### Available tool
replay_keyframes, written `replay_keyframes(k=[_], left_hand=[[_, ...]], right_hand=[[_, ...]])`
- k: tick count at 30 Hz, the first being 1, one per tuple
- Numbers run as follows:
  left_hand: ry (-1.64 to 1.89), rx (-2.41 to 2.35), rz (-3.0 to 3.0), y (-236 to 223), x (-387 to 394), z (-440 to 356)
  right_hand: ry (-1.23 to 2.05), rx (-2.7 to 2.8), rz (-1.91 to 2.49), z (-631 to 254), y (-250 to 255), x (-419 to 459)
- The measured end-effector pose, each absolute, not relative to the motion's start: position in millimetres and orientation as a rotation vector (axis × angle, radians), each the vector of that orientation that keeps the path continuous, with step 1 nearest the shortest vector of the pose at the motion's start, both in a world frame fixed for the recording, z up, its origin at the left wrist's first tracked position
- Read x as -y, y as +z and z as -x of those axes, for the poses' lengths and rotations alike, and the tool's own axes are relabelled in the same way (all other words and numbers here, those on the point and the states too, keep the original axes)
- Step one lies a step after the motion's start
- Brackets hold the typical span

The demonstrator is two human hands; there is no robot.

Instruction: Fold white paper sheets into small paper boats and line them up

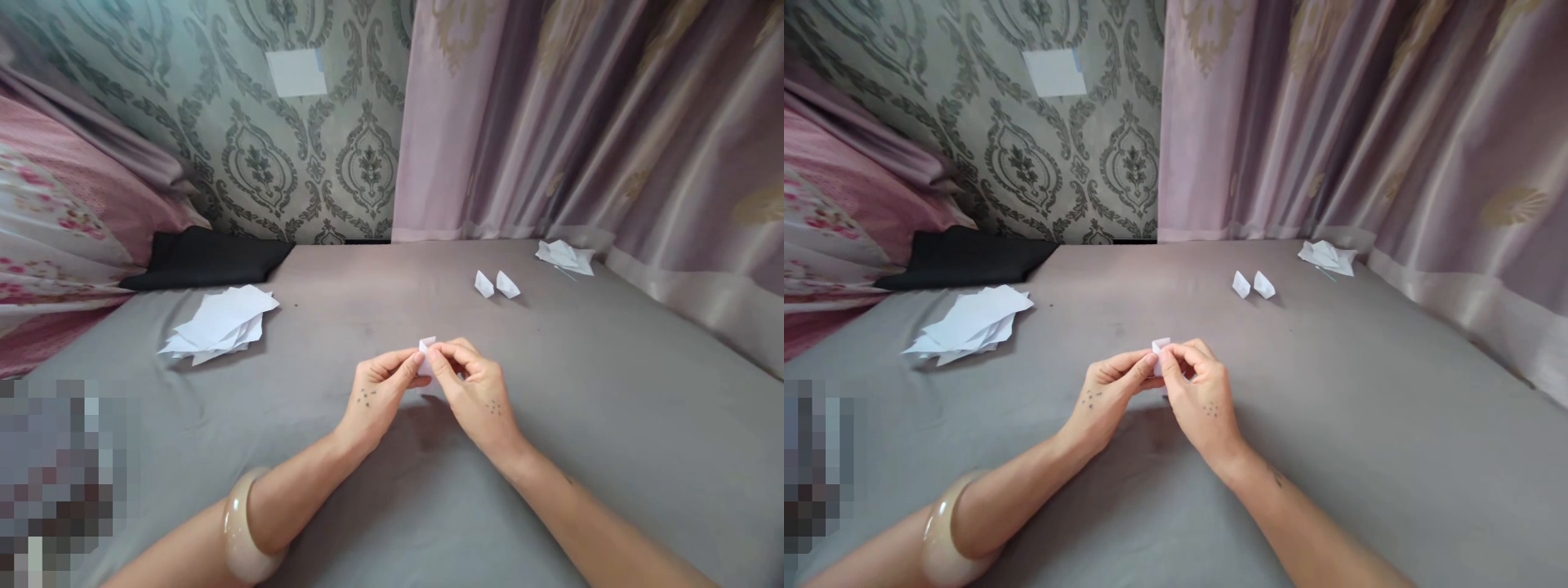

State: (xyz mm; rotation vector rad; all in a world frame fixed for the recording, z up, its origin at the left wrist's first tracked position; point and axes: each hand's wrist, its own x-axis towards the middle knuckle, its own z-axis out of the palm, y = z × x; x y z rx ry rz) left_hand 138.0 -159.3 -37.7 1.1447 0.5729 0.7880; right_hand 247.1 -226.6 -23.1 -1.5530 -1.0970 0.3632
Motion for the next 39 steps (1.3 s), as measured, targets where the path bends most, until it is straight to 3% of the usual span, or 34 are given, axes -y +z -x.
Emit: replay_keyframes(k=[6, 22, 30, 39], left_hand=[[0.87, -0.615, -1.305, -37, 156, -136], [0.768, -0.537, -1.05, -40, 153, -137], [0.788, -0.644, -1.091, -37, 153, -135], [0.804, -0.687, -1.085, -37, 151, -135]], right_hand=[[0.454, 1.073, 1.547, -250, -21, 228], [0.885, 0.847, 1.364, -257, -19, 228], [0.67, 0.966, 1.48, -251, -26, 230], [0.184, 1.367, 1.507, -249, -33, 234]])
